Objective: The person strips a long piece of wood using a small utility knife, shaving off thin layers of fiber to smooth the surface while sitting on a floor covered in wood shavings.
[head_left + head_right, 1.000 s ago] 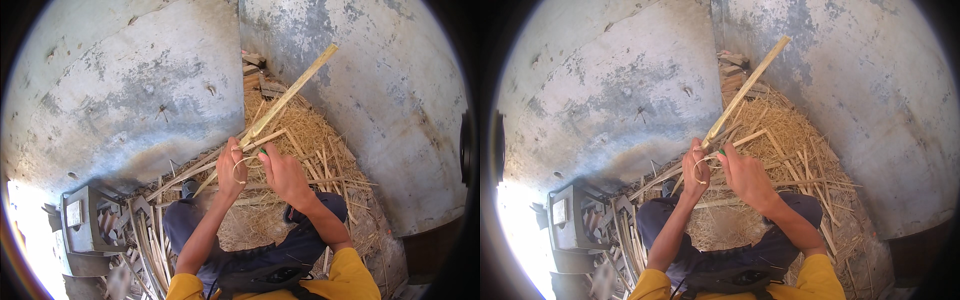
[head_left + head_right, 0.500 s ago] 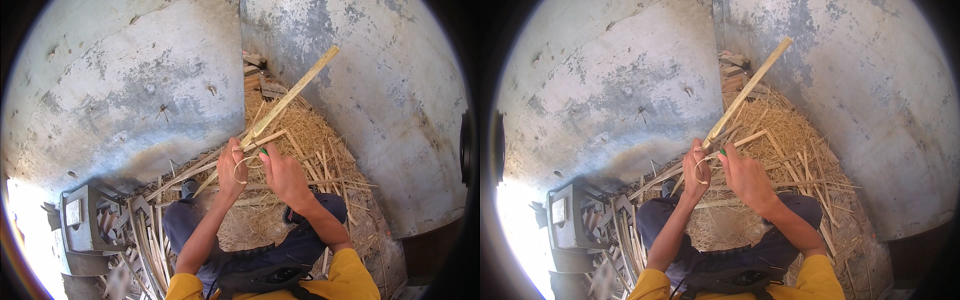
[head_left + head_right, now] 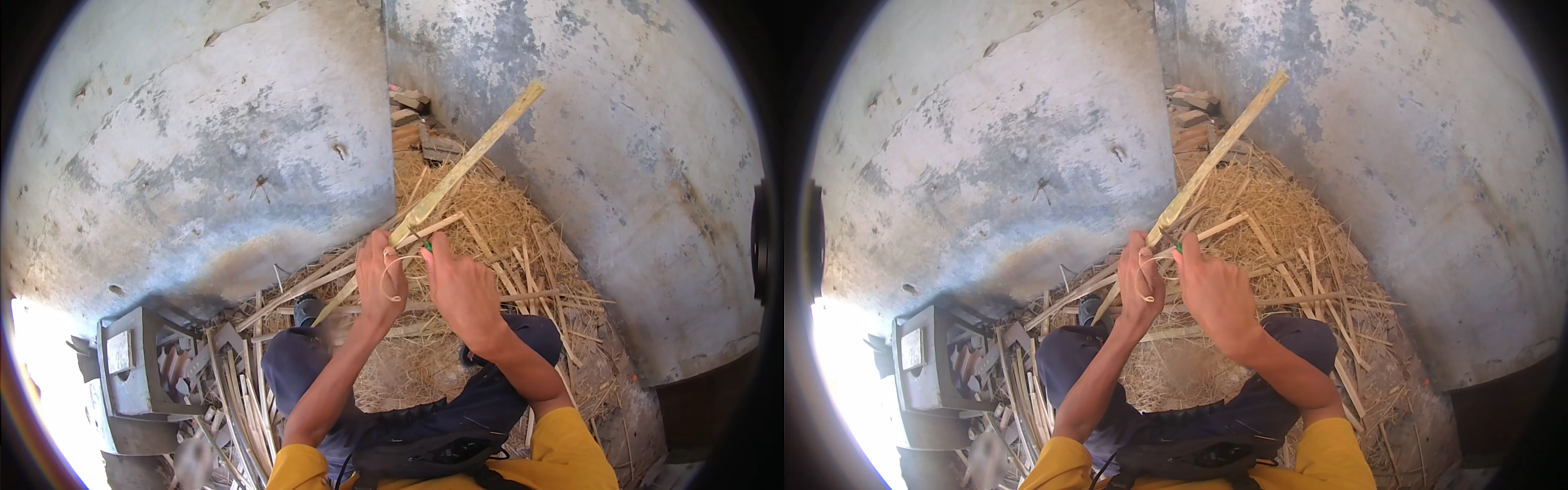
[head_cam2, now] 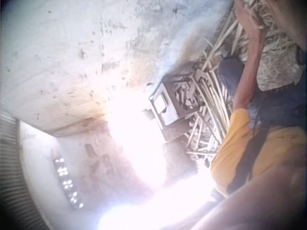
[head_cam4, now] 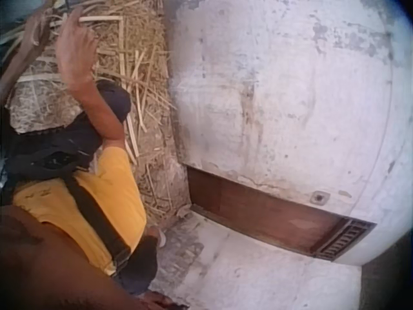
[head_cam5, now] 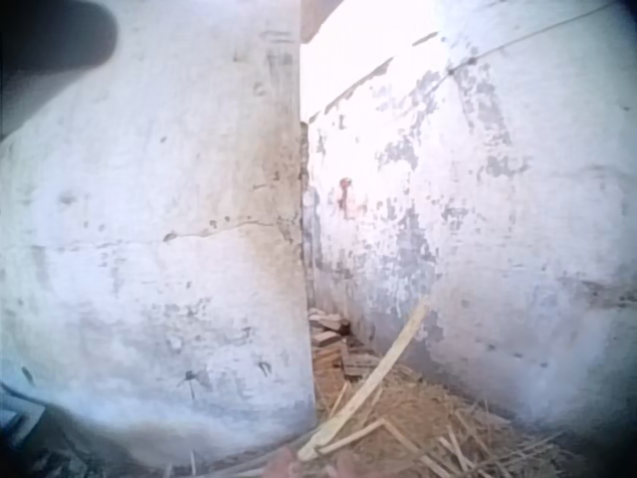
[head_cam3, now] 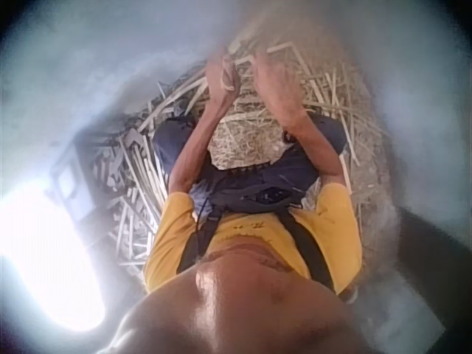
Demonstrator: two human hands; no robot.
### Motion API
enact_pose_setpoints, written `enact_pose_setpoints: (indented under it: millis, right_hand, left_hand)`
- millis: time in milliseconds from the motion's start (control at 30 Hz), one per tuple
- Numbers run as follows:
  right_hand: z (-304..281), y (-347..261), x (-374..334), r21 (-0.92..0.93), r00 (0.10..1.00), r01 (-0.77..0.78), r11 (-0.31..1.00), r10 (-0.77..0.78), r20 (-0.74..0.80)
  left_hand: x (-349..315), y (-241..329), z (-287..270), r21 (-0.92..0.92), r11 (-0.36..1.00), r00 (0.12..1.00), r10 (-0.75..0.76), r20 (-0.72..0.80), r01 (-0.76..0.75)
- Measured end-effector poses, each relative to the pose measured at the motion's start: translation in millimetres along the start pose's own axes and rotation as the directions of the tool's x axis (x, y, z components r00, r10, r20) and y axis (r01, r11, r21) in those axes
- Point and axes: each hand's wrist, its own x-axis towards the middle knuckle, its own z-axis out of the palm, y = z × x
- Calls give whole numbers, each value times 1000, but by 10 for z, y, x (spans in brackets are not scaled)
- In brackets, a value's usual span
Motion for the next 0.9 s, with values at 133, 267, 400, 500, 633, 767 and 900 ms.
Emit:
enact_pose_setpoints:
  millis: [133,267,400,500,633,767,900]
  right_hand:
    - [46,50,33,-12,1000,-8,1000,8,4]
    - [130,106,37,7,1000,-1,1000,1,-22]
    - [159,129,33,27,1000,-15,1000,16,-24]
    - [198,178,59,77,1000,-18,997,19,-19]
    - [341,272,152,159,991,88,983,-69,-118]
    - [459,322,191,233,988,100,967,-68,-140]
    - [542,268,192,243,982,110,964,-68,-176]
  left_hand:
    - [9,29,1,6,1000,1000,6,14,-6]
    - [9,8,2,27,999,998,31,63,-33]
    - [-21,-117,37,126,966,972,215,99,-227]
    - [-13,-46,5,62,987,980,139,143,-150]
    - [89,-13,-137,-39,998,969,-32,243,43]
    - [106,33,-200,-84,994,965,-45,257,69]
    - [64,-5,-211,-12,999,966,-31,258,35]
